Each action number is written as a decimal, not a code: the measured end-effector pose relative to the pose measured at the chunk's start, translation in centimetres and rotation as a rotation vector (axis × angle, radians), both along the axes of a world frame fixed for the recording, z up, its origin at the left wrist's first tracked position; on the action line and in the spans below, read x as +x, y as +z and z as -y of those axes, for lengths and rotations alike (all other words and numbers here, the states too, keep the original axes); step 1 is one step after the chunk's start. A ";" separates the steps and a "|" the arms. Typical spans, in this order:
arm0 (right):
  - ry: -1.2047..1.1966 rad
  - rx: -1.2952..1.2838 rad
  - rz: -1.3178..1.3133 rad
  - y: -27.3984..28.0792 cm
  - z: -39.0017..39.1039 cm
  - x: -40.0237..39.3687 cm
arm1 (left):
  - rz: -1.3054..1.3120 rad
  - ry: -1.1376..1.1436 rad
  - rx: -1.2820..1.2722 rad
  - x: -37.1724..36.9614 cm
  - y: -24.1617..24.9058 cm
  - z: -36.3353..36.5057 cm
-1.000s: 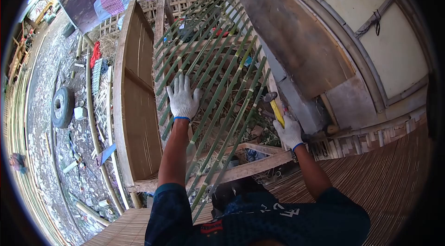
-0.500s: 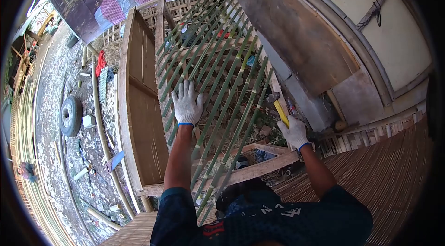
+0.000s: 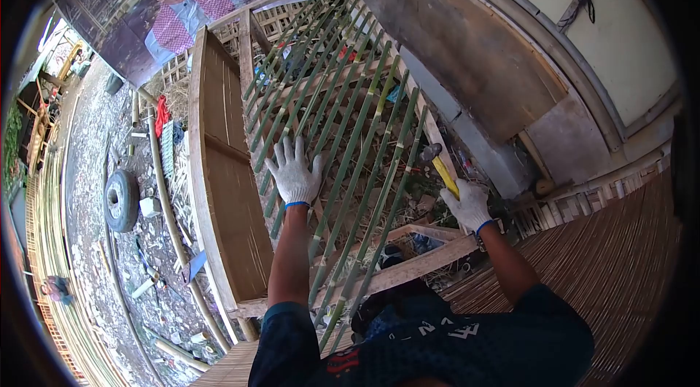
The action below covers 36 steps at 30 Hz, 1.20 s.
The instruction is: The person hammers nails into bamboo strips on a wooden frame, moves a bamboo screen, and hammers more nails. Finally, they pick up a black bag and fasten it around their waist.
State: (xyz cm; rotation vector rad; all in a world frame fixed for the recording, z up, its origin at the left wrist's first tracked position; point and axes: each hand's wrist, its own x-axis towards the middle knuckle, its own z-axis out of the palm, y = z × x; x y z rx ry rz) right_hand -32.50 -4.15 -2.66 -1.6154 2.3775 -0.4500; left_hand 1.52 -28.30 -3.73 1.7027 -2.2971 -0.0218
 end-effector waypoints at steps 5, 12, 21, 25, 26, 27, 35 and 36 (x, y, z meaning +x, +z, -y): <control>-0.005 0.023 0.020 0.6 0.0 0.3 | 0.018 0.008 0.010 0.1 -0.2 0.2; -0.022 0.020 -0.007 0.3 0.4 0.0 | 0.019 0.003 -0.013 -0.1 0.0 -0.3; -0.062 0.079 0.007 0.4 0.7 0.2 | -0.017 -0.014 -0.011 0.2 0.2 -0.3; -0.083 0.020 0.015 0.1 0.6 0.3 | -0.026 -0.018 -0.010 0.3 0.3 -0.3; -0.081 0.028 0.006 0.3 0.7 0.5 | -0.019 -0.022 -0.011 0.3 0.3 -0.2; -0.080 0.036 -0.003 0.5 0.7 0.5 | -0.013 -0.028 -0.014 0.3 0.2 -0.2; -0.072 0.039 0.019 0.4 0.7 0.1 | -0.035 -0.225 0.010 2.6 -0.5 -4.2; -0.070 0.027 0.046 1.2 0.9 0.4 | -0.007 -0.227 0.026 2.8 -0.5 -5.6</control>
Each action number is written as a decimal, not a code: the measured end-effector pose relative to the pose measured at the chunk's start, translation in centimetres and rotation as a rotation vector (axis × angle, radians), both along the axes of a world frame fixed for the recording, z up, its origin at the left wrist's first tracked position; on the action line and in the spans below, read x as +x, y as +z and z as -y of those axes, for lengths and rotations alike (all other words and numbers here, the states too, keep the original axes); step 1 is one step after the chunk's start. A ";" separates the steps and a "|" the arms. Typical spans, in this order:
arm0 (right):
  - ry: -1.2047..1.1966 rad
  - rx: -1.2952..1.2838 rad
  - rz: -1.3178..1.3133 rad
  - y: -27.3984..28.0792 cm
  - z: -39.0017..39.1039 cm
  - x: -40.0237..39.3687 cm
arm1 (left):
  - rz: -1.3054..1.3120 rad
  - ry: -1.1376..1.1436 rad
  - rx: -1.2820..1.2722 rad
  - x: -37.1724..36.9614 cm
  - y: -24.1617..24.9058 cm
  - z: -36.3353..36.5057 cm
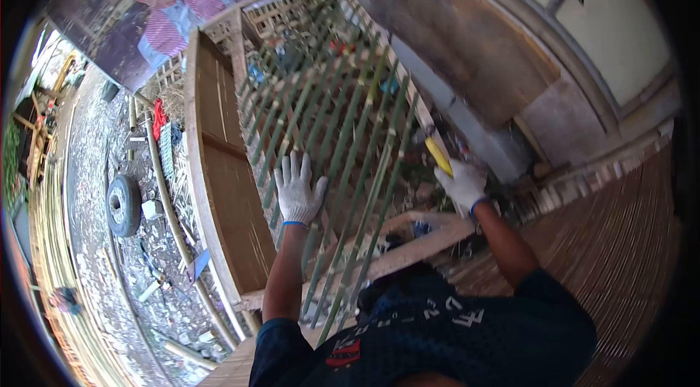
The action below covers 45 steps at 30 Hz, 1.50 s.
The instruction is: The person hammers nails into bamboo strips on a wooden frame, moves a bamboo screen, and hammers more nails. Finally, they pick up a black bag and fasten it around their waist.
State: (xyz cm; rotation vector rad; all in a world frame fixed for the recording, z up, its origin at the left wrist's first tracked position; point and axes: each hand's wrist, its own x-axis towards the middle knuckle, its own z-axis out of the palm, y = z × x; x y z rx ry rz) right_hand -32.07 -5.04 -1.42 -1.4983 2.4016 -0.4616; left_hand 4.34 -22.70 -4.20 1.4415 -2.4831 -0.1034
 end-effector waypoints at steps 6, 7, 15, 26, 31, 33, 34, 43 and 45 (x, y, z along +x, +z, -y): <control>-0.002 -0.004 0.065 0.3 -0.1 -0.4 | 0.038 0.087 0.060 0.7 -0.6 -4.8; -0.011 -0.011 0.066 0.4 -0.2 -0.3 | 0.049 0.087 0.053 0.8 -0.9 -5.7; -0.015 -0.090 0.031 -2.7 0.0 -1.4 | 0.095 0.092 0.060 0.9 -1.1 -8.2; -0.081 -0.056 0.040 -1.1 0.2 -0.4 | 0.035 0.134 0.128 0.9 -0.8 -13.0; -0.115 -0.043 0.018 -1.9 0.2 -0.5 | -0.047 0.176 0.279 1.3 -0.2 -18.5; -0.097 -0.001 0.003 -1.9 0.4 -0.9 | 0.008 0.186 0.262 0.9 -0.5 -21.1; -0.092 0.006 0.014 -2.1 0.5 -1.2 | -0.007 0.209 0.268 0.5 -0.3 -22.5; -0.126 0.006 0.154 -0.6 0.5 0.7 | -0.100 0.315 0.264 -1.0 0.8 -25.7; -0.142 0.048 0.173 0.2 0.7 1.2 | -0.134 0.304 0.233 -0.6 1.0 -25.7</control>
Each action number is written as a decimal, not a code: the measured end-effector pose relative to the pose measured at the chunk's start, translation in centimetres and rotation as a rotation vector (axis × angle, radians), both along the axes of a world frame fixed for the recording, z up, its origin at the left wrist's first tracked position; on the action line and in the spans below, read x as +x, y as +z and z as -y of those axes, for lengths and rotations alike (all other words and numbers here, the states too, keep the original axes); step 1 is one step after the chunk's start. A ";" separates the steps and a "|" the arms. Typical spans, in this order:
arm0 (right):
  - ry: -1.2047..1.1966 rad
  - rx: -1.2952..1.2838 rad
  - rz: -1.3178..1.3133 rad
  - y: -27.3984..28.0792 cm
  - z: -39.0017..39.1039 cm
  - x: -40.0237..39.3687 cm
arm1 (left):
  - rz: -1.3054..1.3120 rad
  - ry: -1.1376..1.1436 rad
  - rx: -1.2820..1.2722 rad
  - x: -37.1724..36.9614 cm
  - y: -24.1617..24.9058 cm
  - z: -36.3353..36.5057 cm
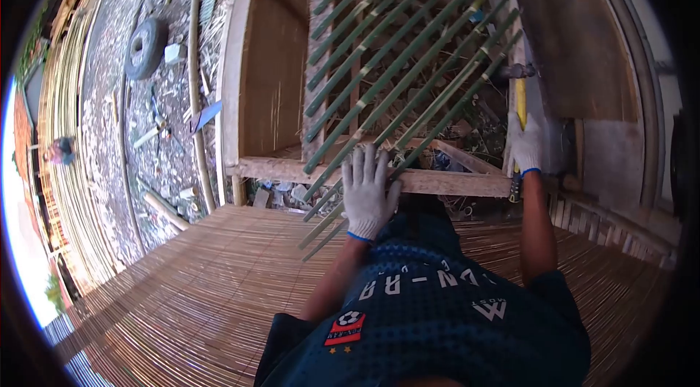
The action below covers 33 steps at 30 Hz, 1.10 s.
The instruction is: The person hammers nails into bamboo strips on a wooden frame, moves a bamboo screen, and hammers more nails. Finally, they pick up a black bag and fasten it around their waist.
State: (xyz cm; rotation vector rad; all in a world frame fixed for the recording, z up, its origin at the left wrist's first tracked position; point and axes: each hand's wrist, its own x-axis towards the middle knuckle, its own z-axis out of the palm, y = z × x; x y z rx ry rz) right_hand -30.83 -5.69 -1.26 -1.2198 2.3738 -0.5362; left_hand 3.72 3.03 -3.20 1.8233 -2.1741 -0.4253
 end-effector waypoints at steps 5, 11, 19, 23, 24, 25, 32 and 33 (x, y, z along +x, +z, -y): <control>0.090 -0.029 -0.099 -3.3 -0.3 -2.9 | -0.119 0.028 -0.052 0.6 0.1 -0.6; 0.078 -0.091 -0.053 -4.5 -0.2 -3.4 | -0.197 0.032 -0.091 2.0 0.7 -0.5; 0.049 0.037 0.116 -3.1 0.6 -3.9 | -0.308 0.108 -0.130 2.6 -0.9 -0.9; 0.039 0.055 0.190 -3.0 0.8 -4.4 | -0.367 0.107 -0.138 2.9 -1.3 -0.8; 0.040 0.060 0.205 -2.8 0.9 -4.5 | -0.380 0.106 -0.143 2.9 -1.4 -0.8; 0.023 0.074 0.229 -2.4 1.0 -4.3 | -0.378 0.107 -0.164 3.0 -1.1 -0.7; -0.009 0.065 0.214 -2.1 1.3 -3.7 | -0.408 0.137 -0.189 3.0 -1.0 -0.7; -0.023 0.074 0.219 -1.9 1.3 -3.5 | -0.410 0.147 -0.192 3.0 -1.0 -0.7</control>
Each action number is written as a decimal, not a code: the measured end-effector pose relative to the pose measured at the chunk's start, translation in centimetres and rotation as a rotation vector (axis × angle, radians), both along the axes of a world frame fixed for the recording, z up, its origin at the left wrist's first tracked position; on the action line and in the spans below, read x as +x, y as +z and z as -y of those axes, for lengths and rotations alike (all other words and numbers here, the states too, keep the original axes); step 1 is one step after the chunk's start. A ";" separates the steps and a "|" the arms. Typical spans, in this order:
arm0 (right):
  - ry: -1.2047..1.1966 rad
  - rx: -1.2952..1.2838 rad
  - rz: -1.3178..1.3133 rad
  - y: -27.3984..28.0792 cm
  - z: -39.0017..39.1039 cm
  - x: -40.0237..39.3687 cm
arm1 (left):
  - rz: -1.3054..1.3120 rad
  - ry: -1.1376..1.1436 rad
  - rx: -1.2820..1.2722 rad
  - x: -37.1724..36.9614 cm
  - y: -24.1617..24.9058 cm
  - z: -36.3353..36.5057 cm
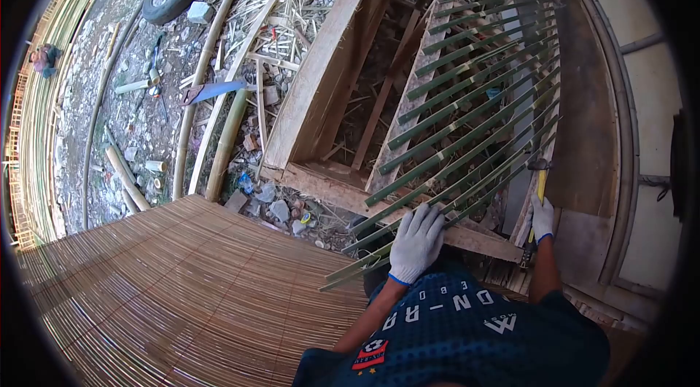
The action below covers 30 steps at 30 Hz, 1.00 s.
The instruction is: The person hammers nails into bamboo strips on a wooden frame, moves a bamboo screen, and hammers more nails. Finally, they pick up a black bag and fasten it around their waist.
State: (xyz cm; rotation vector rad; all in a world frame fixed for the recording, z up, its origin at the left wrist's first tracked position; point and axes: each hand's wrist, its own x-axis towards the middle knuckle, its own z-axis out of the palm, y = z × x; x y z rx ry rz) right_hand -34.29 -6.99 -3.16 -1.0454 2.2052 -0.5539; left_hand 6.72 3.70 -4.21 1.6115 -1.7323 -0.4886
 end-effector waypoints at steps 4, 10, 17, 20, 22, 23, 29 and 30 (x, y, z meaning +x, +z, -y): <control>0.003 0.004 -0.021 -0.2 0.0 -0.1 | -0.021 0.002 -0.008 0.2 0.1 0.0; 0.000 -0.016 0.026 -1.7 0.1 -2.4 | -0.022 -0.014 0.025 0.2 -0.2 0.0; -0.036 0.001 0.070 -1.2 0.1 -1.5 | -0.032 -0.014 0.003 0.7 -0.5 -0.2; -0.025 -0.017 0.069 -1.6 0.3 -2.4 | -0.033 0.001 -0.002 0.7 -0.7 -0.4; 0.003 -0.029 0.040 -1.7 0.5 -2.4 | -0.045 0.002 -0.011 0.8 -0.8 -0.4; 0.008 -0.035 0.028 -1.8 0.3 -2.4 | -0.047 -0.002 -0.017 0.7 -1.0 -0.5; 0.134 -0.081 -0.140 -1.9 0.2 -2.6 | -0.015 -0.068 -0.015 0.9 -1.1 -0.7; 0.104 -0.056 -0.079 -1.6 -0.1 -2.7 | -0.036 -0.068 -0.026 0.7 -0.9 -1.0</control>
